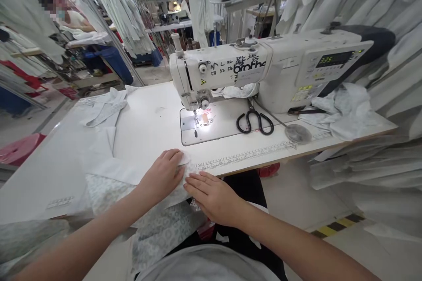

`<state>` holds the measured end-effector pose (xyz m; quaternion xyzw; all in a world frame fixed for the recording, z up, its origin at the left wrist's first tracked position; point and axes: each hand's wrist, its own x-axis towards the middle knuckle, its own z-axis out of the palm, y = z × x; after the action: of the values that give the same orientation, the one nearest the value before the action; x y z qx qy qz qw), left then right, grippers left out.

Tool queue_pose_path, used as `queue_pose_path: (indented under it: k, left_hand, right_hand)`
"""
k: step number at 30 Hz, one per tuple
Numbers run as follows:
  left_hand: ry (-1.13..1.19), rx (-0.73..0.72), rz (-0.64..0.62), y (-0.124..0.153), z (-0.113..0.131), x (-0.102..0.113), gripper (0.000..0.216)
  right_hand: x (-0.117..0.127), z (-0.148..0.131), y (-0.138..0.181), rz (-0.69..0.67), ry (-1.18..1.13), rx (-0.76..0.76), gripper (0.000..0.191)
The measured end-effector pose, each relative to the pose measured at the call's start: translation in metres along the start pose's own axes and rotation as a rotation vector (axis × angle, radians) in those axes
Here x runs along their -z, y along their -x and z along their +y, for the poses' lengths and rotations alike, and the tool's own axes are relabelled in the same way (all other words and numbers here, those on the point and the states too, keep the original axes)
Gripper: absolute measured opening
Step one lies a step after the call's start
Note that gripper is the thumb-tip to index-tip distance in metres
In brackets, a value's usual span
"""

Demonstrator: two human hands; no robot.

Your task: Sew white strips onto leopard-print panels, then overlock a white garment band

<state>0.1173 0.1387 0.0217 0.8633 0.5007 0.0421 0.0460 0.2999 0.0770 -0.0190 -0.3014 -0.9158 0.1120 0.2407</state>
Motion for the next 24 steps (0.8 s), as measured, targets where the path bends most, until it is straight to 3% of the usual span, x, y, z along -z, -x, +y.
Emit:
queue_pose_path:
  k: [4, 8, 12, 14, 17, 20, 24]
  left_hand:
    - [0.124, 0.071, 0.075, -0.013, -0.011, -0.009, 0.031]
    - [0.57, 0.098, 0.132, -0.023, -0.013, -0.012, 0.031]
    - [0.837, 0.208, 0.178, -0.006, 0.006, 0.0, 0.019]
    - [0.88, 0.168, 0.169, 0.005, 0.016, 0.009, 0.016]
    - [0.933, 0.131, 0.144, 0.018, 0.026, 0.02, 0.011]
    - [1.093, 0.131, 0.104, 0.029, 0.031, 0.028, 0.009]
    - [1.728, 0.032, -0.185, 0.051, 0.045, 0.034, 0.012]
  right_hand:
    - [-0.001, -0.002, 0.002, -0.021, -0.03, -0.011, 0.044]
    - [0.007, -0.006, 0.003, 0.031, -0.176, -0.066, 0.044]
    - [0.034, -0.003, -0.009, 0.297, -0.396, -0.402, 0.033]
    - [0.048, 0.0, -0.021, 0.314, -0.5, -0.556, 0.027]
    - [0.06, -0.001, -0.036, 0.225, -0.666, -0.611, 0.014]
    - [0.064, -0.009, -0.038, 0.199, -0.837, -0.571, 0.014]
    - [0.062, -0.027, -0.027, 0.138, -1.29, -0.43, 0.015]
